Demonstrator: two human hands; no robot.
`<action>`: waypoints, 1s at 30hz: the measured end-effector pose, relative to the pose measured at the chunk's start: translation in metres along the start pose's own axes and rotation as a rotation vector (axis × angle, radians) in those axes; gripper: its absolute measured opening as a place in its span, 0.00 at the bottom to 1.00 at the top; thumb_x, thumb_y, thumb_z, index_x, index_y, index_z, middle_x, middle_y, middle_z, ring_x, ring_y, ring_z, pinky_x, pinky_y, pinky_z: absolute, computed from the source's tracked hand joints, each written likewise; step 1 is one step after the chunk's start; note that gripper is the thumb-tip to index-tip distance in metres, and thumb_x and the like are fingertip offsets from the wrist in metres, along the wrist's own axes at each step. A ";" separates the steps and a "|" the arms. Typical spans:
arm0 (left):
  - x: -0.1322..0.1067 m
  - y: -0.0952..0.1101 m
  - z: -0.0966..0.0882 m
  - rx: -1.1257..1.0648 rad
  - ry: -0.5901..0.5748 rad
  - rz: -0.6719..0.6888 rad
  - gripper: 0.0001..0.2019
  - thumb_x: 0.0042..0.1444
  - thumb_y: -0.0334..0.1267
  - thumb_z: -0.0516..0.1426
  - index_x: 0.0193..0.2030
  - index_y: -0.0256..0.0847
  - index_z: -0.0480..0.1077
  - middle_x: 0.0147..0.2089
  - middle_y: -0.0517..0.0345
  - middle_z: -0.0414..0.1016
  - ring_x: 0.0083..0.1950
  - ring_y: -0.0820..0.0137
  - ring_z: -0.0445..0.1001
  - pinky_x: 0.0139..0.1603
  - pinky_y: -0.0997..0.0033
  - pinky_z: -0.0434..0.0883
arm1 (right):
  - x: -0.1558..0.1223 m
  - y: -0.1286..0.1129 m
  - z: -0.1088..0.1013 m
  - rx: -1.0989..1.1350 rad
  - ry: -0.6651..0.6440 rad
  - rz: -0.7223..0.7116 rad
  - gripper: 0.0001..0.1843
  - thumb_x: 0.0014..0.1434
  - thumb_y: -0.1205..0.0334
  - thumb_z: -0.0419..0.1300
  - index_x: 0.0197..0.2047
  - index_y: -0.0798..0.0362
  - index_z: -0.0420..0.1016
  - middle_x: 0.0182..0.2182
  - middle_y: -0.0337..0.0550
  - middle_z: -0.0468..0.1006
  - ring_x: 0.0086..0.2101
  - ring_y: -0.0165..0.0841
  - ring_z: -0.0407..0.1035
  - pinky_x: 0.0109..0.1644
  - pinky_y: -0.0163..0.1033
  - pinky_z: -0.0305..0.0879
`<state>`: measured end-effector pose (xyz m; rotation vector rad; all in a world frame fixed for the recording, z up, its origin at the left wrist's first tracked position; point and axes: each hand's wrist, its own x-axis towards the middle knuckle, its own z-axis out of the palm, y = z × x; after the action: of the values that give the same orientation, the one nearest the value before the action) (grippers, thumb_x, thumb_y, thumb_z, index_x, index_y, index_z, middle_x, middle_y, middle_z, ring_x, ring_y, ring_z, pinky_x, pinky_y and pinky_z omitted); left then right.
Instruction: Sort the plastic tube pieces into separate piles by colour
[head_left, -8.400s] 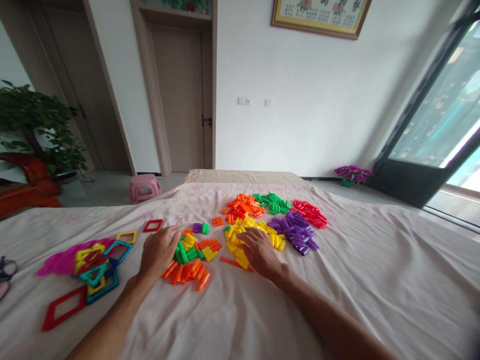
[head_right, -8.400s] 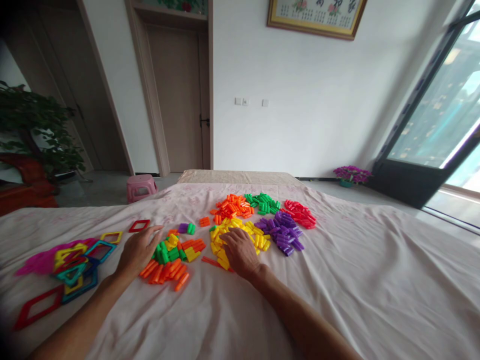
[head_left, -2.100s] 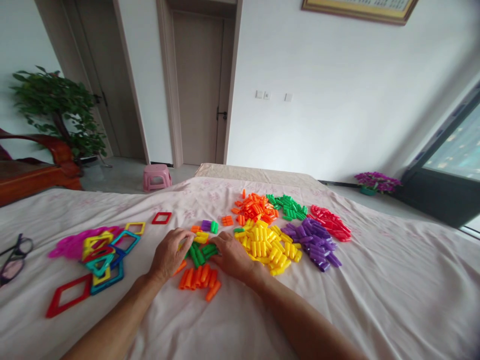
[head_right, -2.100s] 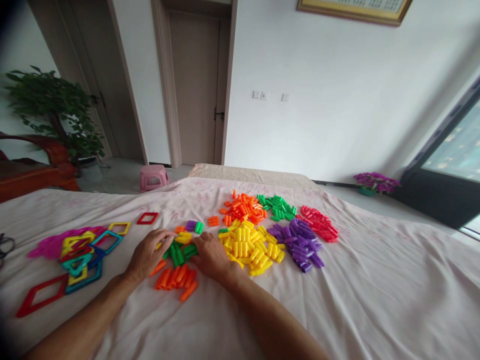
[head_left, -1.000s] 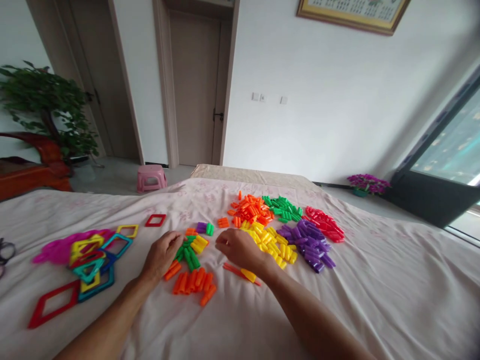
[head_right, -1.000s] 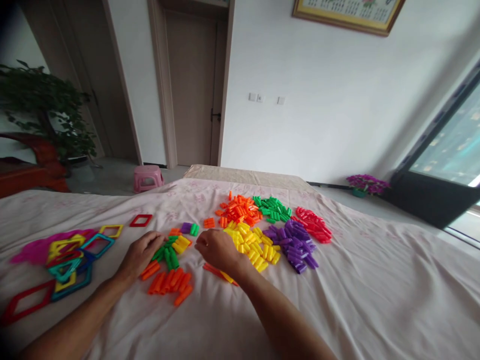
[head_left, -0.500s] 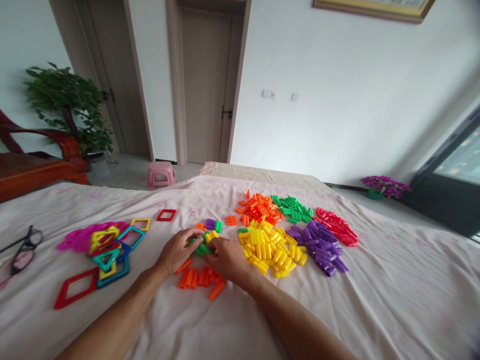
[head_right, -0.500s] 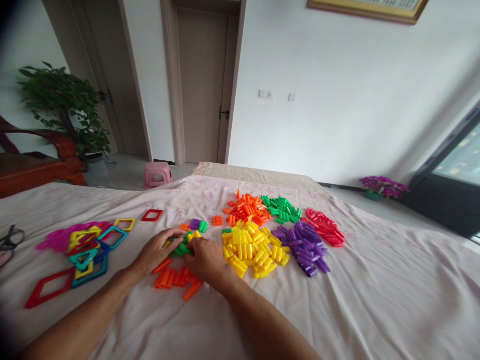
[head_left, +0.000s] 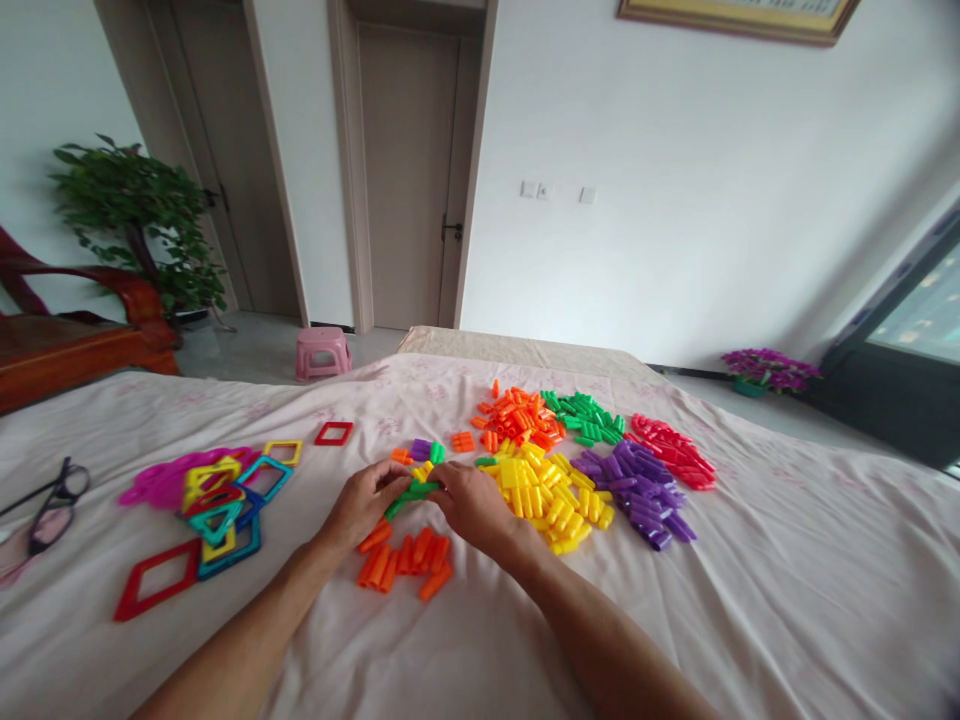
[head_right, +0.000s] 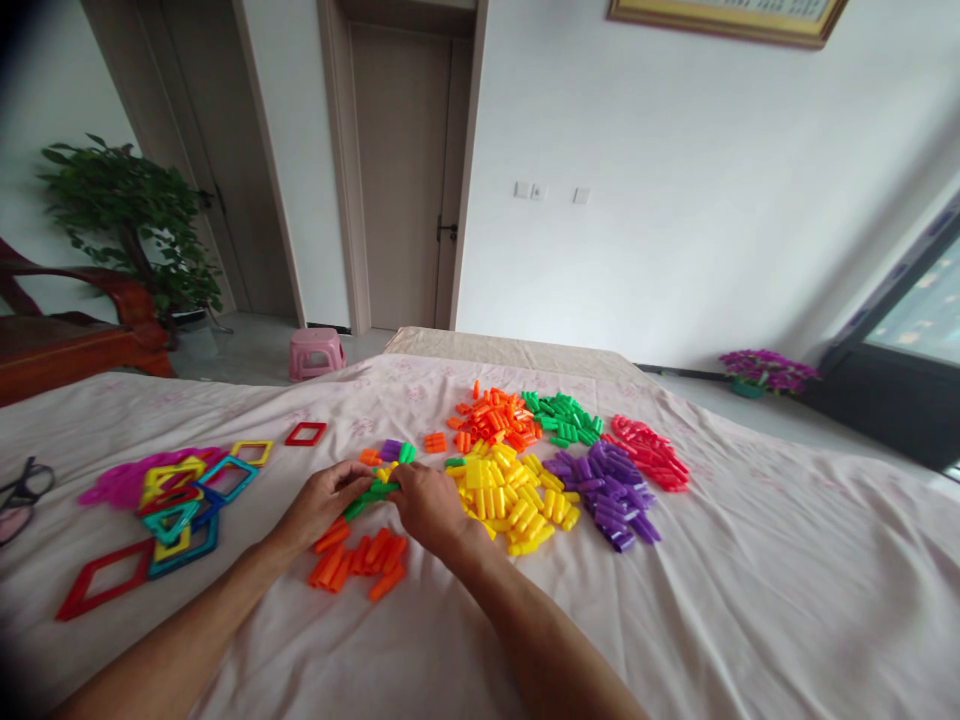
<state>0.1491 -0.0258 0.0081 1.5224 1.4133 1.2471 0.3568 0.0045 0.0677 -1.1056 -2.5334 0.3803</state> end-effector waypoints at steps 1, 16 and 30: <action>0.000 0.000 -0.001 -0.014 0.021 -0.014 0.18 0.56 0.53 0.58 0.42 0.40 0.75 0.39 0.55 0.80 0.40 0.65 0.77 0.39 0.71 0.72 | 0.000 0.003 -0.004 -0.008 0.016 0.010 0.06 0.62 0.61 0.59 0.41 0.50 0.76 0.39 0.43 0.80 0.38 0.33 0.73 0.37 0.34 0.56; 0.003 -0.006 -0.002 0.131 0.069 0.023 0.19 0.53 0.51 0.59 0.45 0.41 0.75 0.44 0.54 0.81 0.44 0.63 0.79 0.44 0.68 0.76 | -0.013 0.196 -0.130 -0.072 0.507 0.669 0.17 0.55 0.63 0.58 0.46 0.57 0.80 0.32 0.43 0.81 0.33 0.34 0.73 0.34 0.32 0.59; 0.002 -0.007 -0.007 0.062 0.137 -0.046 0.23 0.53 0.54 0.58 0.47 0.38 0.73 0.44 0.52 0.81 0.44 0.63 0.79 0.44 0.67 0.75 | 0.021 0.091 -0.047 -0.238 -0.016 0.163 0.13 0.63 0.59 0.56 0.45 0.51 0.81 0.42 0.47 0.82 0.44 0.37 0.74 0.46 0.35 0.63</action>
<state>0.1405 -0.0233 0.0039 1.4603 1.5798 1.3115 0.4225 0.0846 0.0804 -1.4065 -2.5600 0.1298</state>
